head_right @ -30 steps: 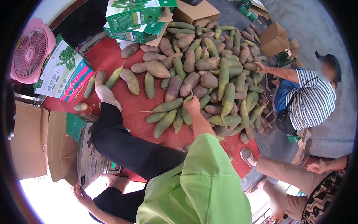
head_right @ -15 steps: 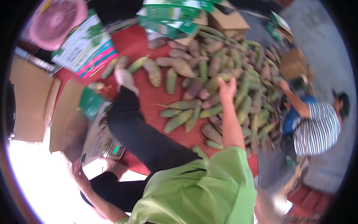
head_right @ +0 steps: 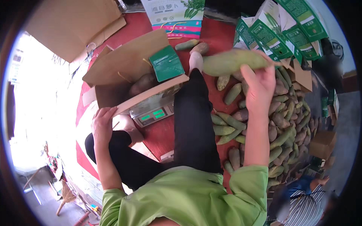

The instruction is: Selecting, weighing, and boxing green radishes from a pile on the floor into cardboard containers.

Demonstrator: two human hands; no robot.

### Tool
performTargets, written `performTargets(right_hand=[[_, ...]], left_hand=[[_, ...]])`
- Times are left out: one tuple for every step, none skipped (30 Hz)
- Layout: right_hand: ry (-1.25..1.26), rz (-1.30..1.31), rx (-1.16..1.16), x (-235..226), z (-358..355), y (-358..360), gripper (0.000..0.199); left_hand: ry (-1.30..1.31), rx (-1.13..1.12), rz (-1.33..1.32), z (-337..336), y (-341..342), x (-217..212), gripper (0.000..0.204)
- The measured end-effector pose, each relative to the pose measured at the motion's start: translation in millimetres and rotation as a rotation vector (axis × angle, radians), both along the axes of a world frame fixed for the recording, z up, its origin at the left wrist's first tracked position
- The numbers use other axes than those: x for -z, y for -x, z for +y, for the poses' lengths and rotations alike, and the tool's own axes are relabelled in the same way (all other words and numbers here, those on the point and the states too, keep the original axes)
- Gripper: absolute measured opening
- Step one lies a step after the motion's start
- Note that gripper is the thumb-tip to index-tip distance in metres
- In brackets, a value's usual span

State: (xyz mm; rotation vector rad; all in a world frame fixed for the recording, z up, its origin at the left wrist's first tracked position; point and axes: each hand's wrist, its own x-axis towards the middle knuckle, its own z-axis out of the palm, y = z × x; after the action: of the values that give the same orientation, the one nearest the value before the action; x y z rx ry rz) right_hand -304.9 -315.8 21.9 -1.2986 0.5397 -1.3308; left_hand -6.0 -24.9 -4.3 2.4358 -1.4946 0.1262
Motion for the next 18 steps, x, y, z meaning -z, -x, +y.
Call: performTargets(right_hand=[[0.022,0.019,-0.066,-12,5,-19,0.044],[0.047,0.036,-0.127,-21,10,-37,0.044],[0.040,0.065,-0.202,-27,17,-56,0.044],[0.032,0.092,-0.275,-29,24,-74,0.044],[-0.001,0.091,-0.346,-27,31,-93,0.044],[-0.030,0.090,-0.412,-24,38,-111,0.044],[0.024,0.150,-0.394,-17,44,-128,0.044],[0.078,0.208,-0.375,-9,51,-145,0.043],[0.039,0.226,-0.424,-7,59,-160,0.043],[-0.005,0.247,-0.472,-5,68,-171,0.042],[-0.064,0.279,-0.563,3,71,-183,0.040],[-0.130,0.313,-0.660,14,72,-192,0.038],[0.074,0.442,-0.602,24,68,-197,0.031],[0.069,0.448,-0.596,30,61,-194,0.031],[0.161,0.481,-0.494,34,55,-189,0.029],[0.257,0.512,-0.392,34,49,-180,0.028],[0.229,0.514,-0.350,29,41,-166,0.027],[0.246,0.542,-0.251,37,27,-148,0.026]], left_hand=[[-0.011,0.012,-0.017,1,1,-1,0.027],[-0.014,0.007,-0.009,3,1,0,0.027],[-0.005,0.009,-0.004,3,-1,0,0.026],[0.005,0.013,-0.002,5,-3,0,0.026],[-0.005,0.005,-0.012,5,-2,0,0.026],[0.001,0.006,-0.014,6,-2,0,0.026],[0.014,0.017,-0.013,5,-2,0,0.026],[0.027,0.028,-0.013,3,-2,0,0.026],[0.022,0.044,-0.024,3,-3,0,0.026],[0.024,0.048,-0.023,4,-3,0,0.026],[0.028,0.040,-0.025,3,-3,0,0.026],[0.025,0.026,-0.022,7,-1,0,0.026],[0.026,0.025,-0.018,7,-1,0,0.027],[0.025,0.032,-0.011,7,-1,0,0.027],[0.021,0.034,-0.010,7,-1,1,0.027],[0.020,0.035,-0.010,6,-1,1,0.027],[0.009,0.045,0.007,7,-4,3,0.027],[0.000,0.025,-0.023,4,-2,2,0.026]])
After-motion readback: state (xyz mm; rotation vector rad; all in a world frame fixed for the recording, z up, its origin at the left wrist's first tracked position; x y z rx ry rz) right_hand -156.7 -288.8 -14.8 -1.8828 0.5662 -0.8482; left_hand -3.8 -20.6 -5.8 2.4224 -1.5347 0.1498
